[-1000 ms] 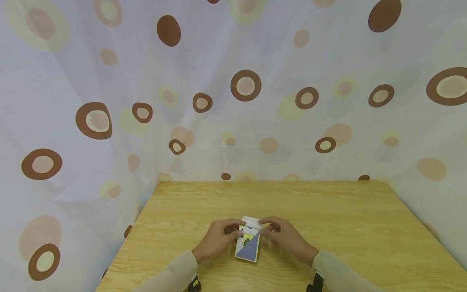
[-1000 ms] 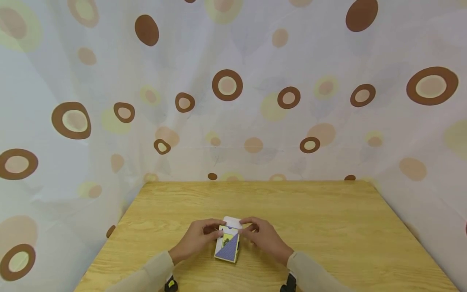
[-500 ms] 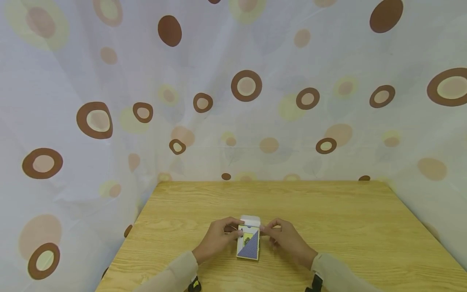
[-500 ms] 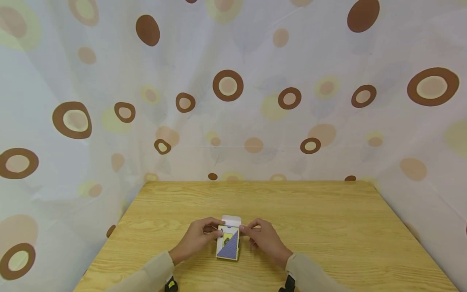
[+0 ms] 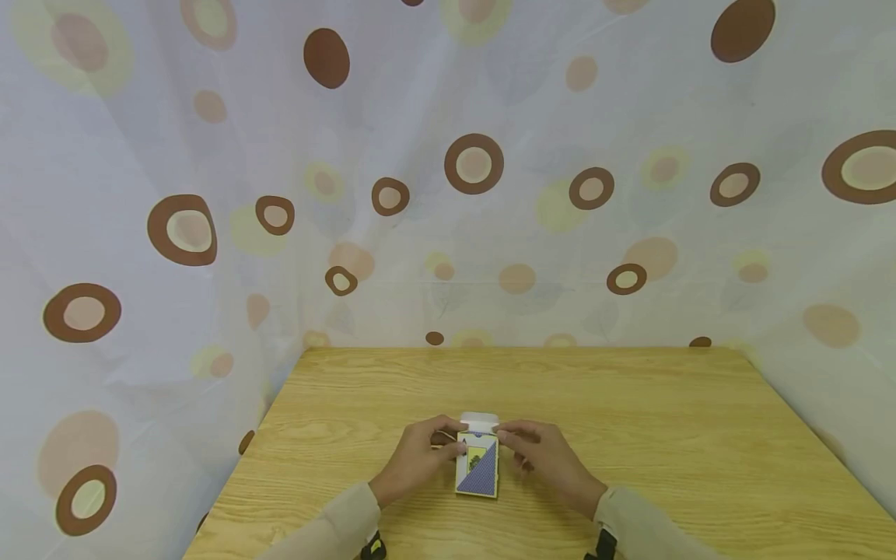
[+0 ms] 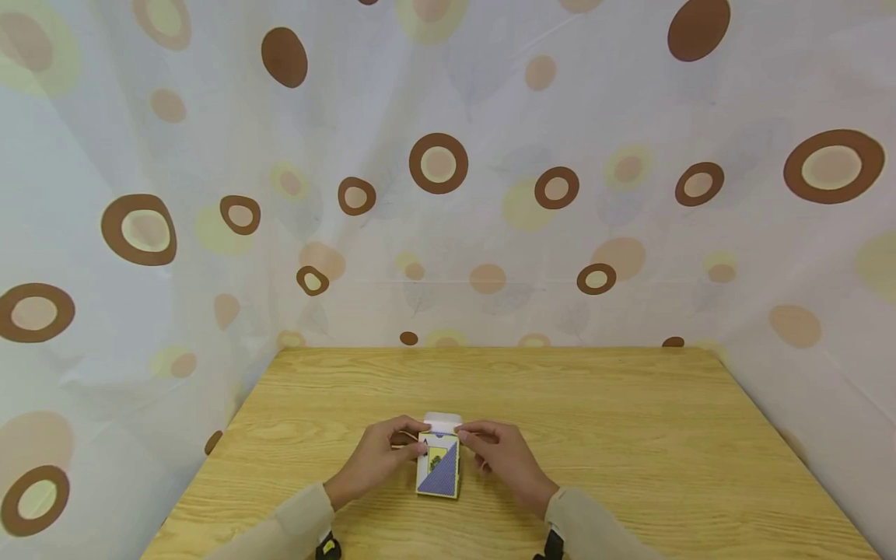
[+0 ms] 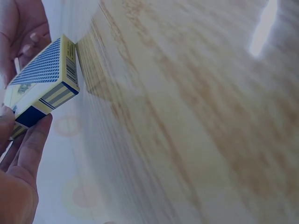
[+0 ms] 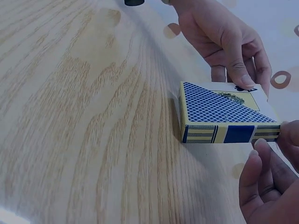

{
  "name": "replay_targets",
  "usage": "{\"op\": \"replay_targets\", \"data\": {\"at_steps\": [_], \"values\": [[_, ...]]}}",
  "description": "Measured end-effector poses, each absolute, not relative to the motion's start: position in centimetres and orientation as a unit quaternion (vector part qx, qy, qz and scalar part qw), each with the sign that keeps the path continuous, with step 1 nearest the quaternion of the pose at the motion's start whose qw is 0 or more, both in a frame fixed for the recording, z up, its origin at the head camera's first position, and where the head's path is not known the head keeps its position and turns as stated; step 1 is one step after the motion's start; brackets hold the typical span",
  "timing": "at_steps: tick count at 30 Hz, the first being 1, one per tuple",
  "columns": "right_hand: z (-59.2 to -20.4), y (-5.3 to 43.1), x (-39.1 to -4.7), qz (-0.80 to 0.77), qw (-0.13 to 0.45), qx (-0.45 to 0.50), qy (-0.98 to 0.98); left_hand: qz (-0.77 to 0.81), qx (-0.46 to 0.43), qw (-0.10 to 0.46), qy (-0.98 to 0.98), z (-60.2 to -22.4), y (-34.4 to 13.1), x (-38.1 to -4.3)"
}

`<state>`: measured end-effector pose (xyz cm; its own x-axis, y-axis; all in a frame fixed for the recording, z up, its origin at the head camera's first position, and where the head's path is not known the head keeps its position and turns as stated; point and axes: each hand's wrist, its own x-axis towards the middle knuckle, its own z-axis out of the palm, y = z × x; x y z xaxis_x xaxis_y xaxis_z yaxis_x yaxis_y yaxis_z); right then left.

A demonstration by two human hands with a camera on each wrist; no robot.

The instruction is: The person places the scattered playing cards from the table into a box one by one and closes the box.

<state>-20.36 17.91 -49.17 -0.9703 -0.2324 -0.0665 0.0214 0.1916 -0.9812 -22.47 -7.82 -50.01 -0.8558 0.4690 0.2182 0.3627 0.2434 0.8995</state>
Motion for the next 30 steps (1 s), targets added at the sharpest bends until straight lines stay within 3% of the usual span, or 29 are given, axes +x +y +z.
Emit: {"op": "replay_targets", "data": {"at_steps": [16,30], "values": [[-49.3,18.4,-20.7,-0.630,0.139,-0.124,0.754,0.561,0.270,0.036,0.782,-50.0,-7.4,-22.4],[-49.2,18.6,-21.5,-0.693,0.185,-0.078,0.692,0.560,0.256,0.032,0.787,-50.2,-7.3,-22.5]]}}
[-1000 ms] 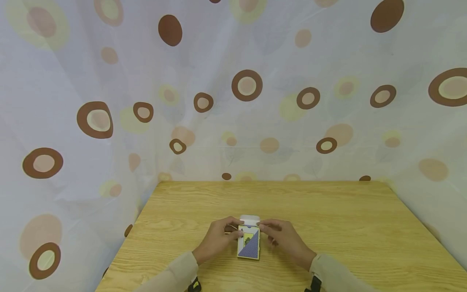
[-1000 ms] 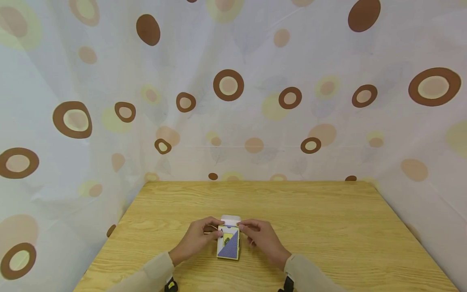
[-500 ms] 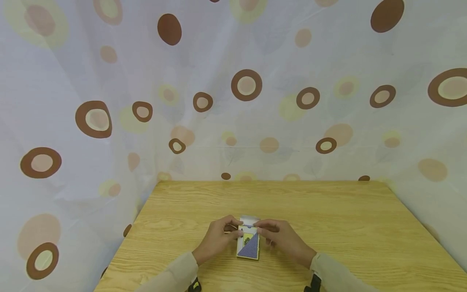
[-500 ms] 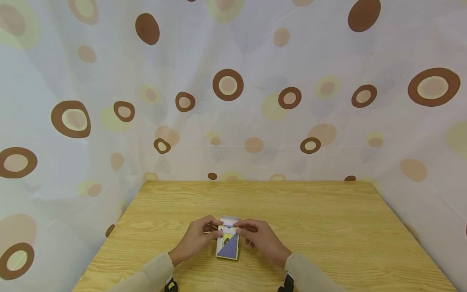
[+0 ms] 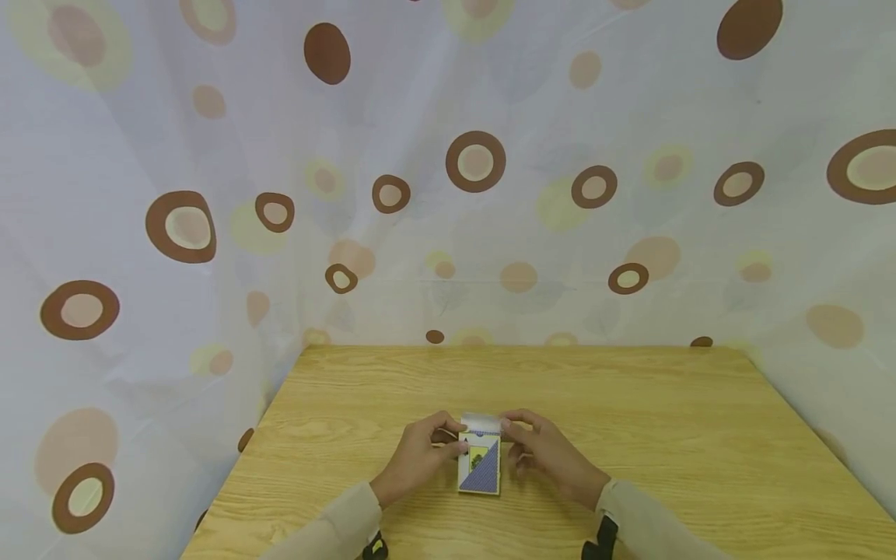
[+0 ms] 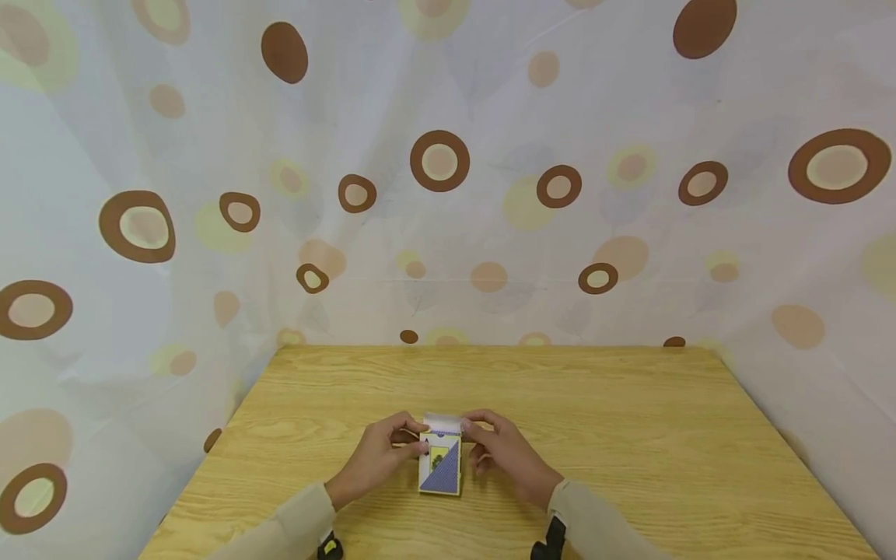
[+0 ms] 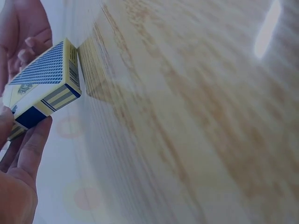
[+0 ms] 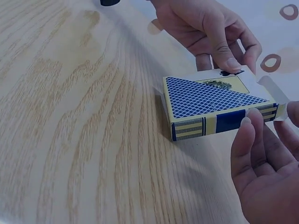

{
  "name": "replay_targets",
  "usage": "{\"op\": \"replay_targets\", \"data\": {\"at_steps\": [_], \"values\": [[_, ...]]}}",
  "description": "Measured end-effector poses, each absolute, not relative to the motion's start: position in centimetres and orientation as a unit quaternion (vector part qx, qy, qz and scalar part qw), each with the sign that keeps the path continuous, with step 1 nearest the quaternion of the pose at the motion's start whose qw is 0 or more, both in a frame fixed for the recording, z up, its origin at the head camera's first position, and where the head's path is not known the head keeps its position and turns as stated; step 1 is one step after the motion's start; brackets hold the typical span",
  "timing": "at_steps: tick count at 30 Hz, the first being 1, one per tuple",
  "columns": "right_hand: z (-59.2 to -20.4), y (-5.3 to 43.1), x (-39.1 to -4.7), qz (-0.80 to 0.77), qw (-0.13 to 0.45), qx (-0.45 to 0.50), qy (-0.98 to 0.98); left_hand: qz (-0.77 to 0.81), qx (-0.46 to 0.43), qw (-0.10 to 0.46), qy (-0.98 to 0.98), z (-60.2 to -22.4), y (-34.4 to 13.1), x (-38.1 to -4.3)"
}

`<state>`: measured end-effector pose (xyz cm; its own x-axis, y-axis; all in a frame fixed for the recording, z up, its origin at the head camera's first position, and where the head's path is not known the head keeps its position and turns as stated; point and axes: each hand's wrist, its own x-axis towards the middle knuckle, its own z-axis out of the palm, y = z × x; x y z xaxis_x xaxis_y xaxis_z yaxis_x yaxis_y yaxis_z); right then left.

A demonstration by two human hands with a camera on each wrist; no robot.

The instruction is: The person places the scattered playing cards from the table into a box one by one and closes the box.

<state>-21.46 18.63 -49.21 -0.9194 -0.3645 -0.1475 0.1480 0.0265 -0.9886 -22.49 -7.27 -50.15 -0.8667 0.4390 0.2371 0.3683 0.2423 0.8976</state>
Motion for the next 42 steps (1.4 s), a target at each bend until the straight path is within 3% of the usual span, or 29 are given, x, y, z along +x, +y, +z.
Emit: {"op": "replay_targets", "data": {"at_steps": [24,42], "values": [[-49.09,18.50,-21.25,-0.738,0.224,-0.095,0.630,0.564,0.239,0.037,0.790,-50.18,-7.12,-22.32],[-49.64,18.12,-21.54,-0.721,0.185,-0.105,0.659,0.577,0.258,0.038,0.774,-50.05,-7.52,-22.30]]}}
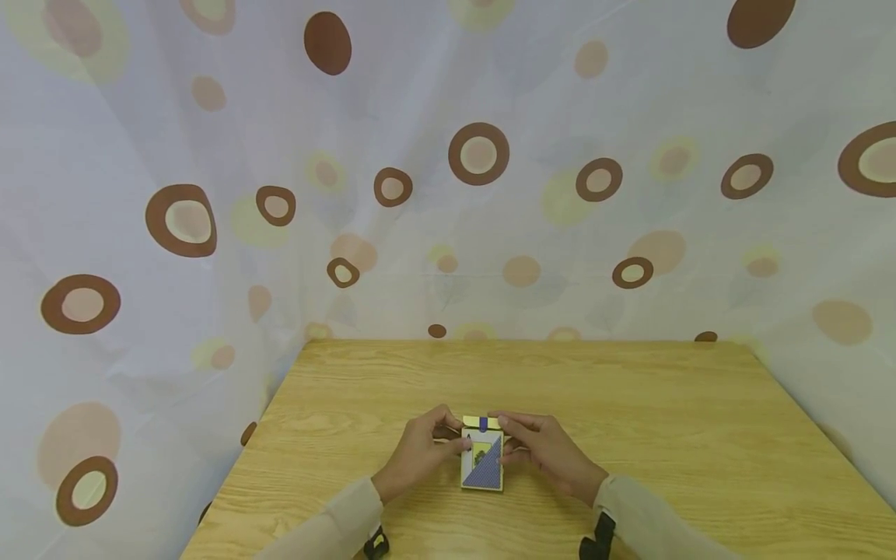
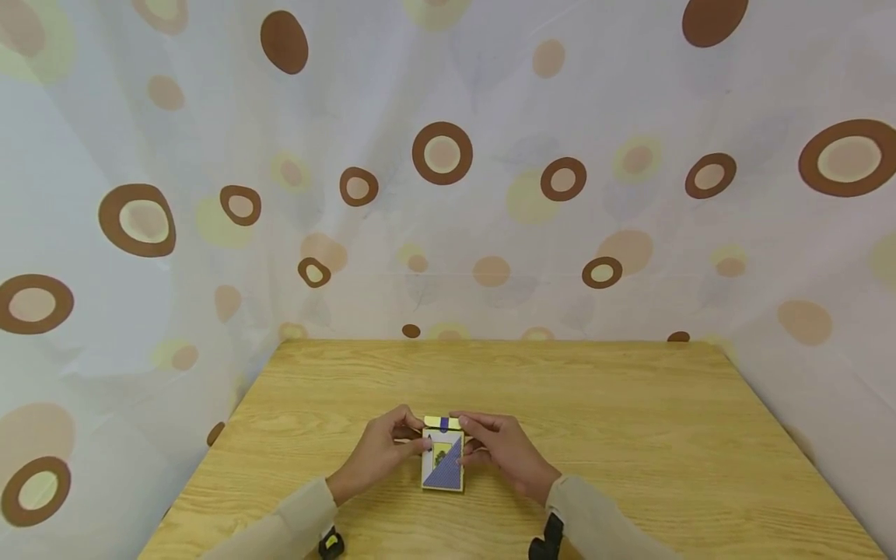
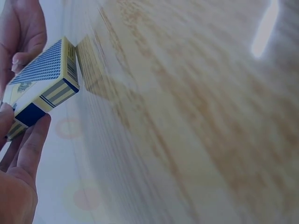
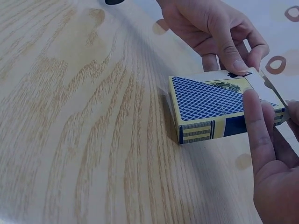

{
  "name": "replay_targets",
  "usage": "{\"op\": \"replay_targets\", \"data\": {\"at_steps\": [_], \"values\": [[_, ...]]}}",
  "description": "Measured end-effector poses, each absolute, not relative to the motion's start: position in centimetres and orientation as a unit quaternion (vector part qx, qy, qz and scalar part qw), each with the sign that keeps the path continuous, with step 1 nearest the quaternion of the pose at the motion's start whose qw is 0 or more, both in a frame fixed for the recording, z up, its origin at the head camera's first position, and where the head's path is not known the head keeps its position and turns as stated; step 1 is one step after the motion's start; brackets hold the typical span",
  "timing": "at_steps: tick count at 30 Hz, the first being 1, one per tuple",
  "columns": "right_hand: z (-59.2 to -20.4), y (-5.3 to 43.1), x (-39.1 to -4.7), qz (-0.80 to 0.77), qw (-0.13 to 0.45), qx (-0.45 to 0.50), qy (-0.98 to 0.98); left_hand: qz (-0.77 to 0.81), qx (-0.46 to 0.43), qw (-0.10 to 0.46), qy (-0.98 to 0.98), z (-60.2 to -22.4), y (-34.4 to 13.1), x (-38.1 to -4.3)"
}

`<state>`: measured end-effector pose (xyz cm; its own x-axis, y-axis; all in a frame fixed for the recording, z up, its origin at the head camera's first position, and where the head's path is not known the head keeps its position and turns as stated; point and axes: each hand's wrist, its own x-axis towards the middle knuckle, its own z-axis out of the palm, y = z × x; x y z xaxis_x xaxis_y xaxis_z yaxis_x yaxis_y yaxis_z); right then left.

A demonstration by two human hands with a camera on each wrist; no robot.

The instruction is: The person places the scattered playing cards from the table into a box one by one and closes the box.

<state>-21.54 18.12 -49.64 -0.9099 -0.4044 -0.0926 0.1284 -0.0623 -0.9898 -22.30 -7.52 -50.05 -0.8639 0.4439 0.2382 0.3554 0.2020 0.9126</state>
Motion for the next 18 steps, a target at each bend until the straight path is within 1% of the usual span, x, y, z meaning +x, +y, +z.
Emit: {"op": "replay_targets", "data": {"at_steps": [9,18], "values": [[-49.35,17.84,-21.12,-0.692,0.167,-0.112,0.693,0.574,0.253,0.035,0.778,-50.14,-7.55,-22.35],[-49.38,17.92,-21.35,-0.696,0.151,-0.094,0.695,0.578,0.274,0.045,0.767,-50.18,-7.56,-22.56]]}}
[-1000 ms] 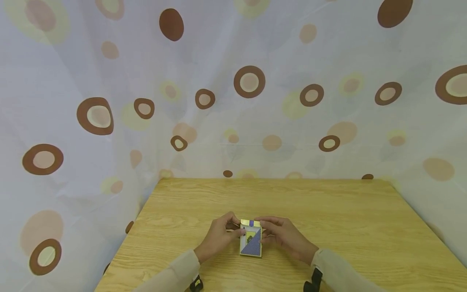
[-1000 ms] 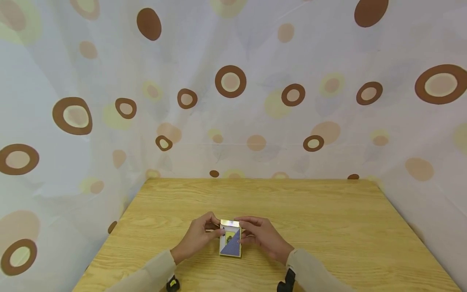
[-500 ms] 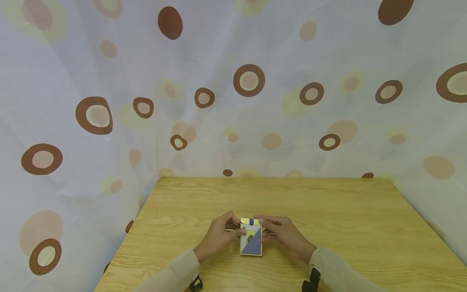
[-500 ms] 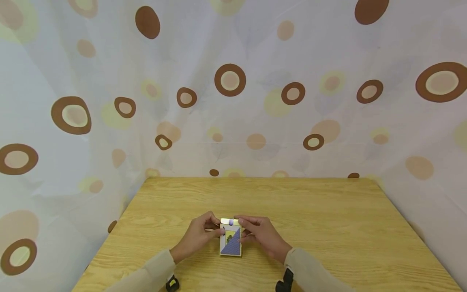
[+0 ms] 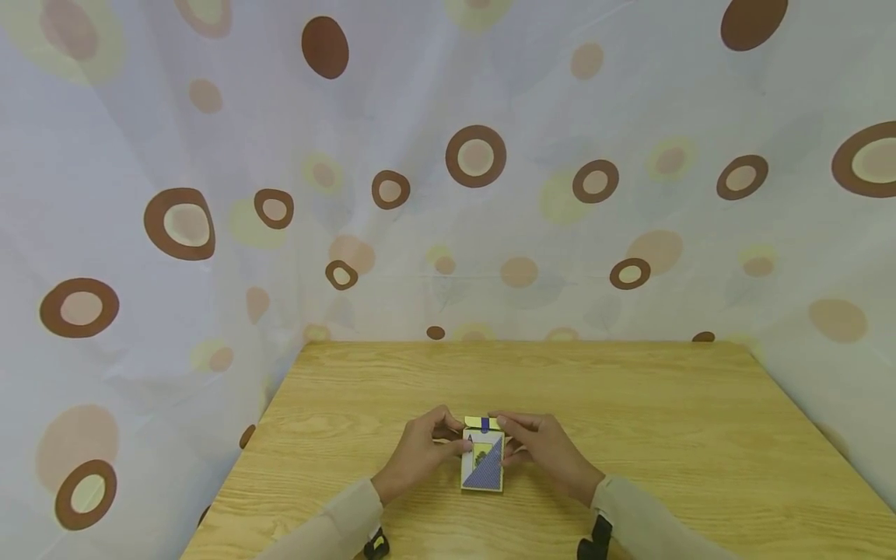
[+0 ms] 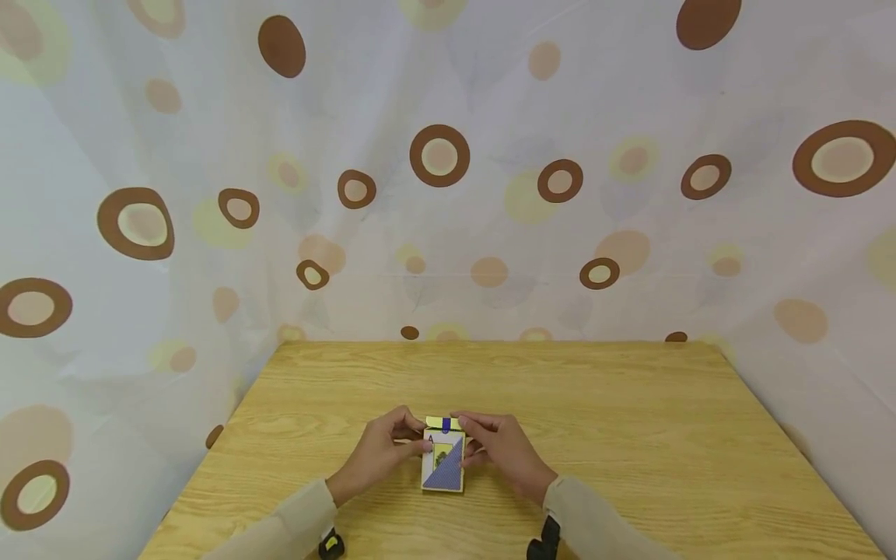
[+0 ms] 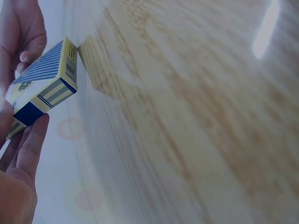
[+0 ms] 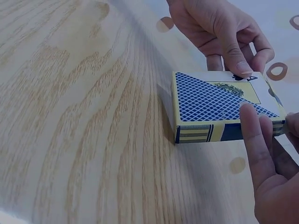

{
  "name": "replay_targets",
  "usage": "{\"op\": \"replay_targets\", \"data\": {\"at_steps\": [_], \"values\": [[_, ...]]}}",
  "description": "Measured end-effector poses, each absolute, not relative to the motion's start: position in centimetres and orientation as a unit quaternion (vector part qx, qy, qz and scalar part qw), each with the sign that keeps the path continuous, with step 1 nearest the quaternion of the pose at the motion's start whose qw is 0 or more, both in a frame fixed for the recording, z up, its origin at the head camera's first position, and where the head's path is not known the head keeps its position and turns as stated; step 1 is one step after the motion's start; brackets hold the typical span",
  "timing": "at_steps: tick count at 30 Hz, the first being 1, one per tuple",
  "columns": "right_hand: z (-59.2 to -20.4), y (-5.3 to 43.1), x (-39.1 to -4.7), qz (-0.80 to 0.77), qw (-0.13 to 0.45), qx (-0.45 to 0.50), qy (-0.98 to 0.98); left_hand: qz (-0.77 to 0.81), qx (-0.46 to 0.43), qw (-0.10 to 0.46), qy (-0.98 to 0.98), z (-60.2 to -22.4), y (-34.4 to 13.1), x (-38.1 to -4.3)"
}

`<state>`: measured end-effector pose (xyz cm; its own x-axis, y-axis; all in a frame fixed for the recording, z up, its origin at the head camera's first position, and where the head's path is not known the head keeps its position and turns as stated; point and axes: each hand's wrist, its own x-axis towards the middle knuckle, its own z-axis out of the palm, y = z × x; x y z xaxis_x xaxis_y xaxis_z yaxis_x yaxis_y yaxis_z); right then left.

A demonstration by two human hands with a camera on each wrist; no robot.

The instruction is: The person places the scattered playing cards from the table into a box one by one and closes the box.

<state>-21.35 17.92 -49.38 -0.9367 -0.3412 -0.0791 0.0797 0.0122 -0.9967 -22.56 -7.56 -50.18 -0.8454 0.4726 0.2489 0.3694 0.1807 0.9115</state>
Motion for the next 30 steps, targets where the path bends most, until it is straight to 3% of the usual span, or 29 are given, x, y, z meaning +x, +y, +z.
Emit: {"op": "replay_targets", "data": {"at_steps": [17,30], "values": [[-48.8,17.5,-20.9,-0.667,0.116,-0.082,0.731,0.585,0.277,0.039,0.761,-50.2,-7.4,-22.4],[-48.1,16.7,-20.2,-0.632,0.057,-0.101,0.766,0.586,0.262,0.033,0.766,-50.1,-7.2,-22.4]]}}
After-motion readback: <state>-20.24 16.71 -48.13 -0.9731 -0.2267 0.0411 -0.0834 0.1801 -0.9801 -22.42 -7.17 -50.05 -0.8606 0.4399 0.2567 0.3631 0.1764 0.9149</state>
